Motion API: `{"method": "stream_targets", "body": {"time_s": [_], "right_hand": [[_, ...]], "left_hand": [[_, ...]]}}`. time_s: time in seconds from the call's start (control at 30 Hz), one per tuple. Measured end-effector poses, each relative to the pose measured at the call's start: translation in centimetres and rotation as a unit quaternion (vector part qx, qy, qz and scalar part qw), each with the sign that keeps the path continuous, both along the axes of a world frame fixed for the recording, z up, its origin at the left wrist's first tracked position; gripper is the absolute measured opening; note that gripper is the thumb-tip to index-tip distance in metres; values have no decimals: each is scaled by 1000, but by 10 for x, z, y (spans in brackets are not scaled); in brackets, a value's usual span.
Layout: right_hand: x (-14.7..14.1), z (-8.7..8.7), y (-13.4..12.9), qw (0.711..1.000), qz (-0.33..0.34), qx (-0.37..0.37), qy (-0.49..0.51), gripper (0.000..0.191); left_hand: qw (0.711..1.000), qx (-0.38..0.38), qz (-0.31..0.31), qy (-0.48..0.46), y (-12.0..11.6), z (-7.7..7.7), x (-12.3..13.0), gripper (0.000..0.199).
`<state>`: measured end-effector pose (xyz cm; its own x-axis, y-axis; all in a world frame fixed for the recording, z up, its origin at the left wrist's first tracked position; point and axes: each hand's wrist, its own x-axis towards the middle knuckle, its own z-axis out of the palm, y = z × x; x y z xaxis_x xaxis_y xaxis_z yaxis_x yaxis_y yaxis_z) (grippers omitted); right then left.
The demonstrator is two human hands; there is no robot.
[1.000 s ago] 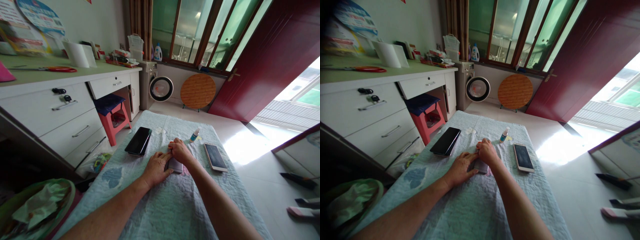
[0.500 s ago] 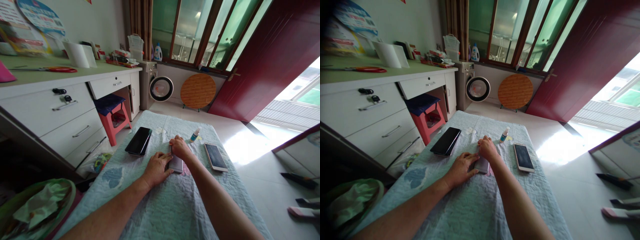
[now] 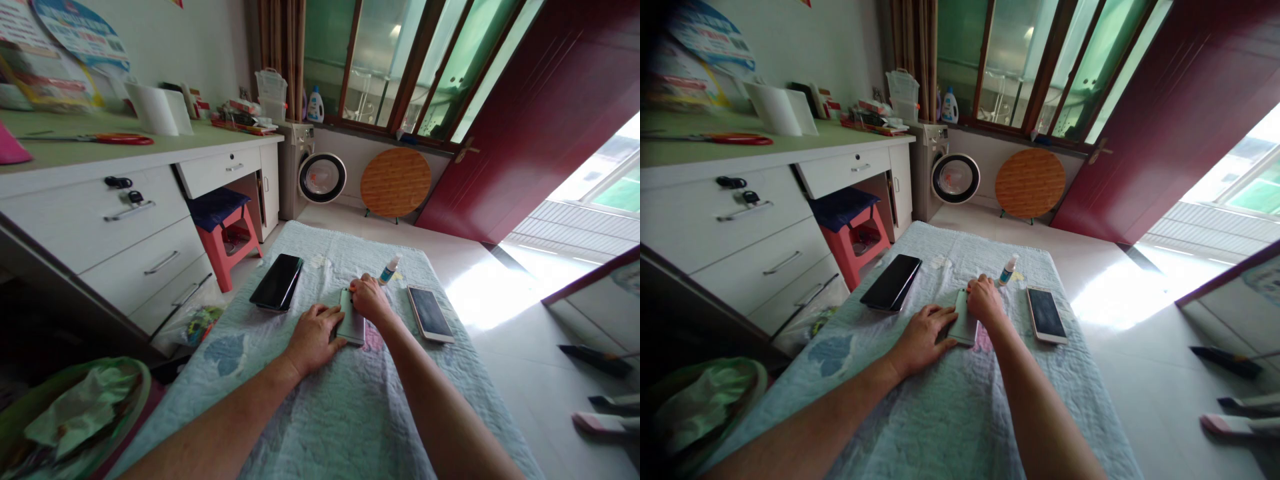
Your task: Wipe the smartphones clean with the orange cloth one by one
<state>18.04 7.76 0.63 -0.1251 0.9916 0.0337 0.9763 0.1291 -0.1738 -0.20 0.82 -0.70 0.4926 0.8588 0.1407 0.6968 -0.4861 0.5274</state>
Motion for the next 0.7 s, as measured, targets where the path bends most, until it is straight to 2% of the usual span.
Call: {"method": "stream_targets", "body": {"time_s": [0.27,0.7], "right_hand": [[20,-6,-4,999,-36,5,39,27],[22,-8,-21,994,-85,10,64,26]], "left_hand": [[1000,9,-5,7,1,-6,0,55],[1000,5,-10,2,2,-5,0,54]]}}
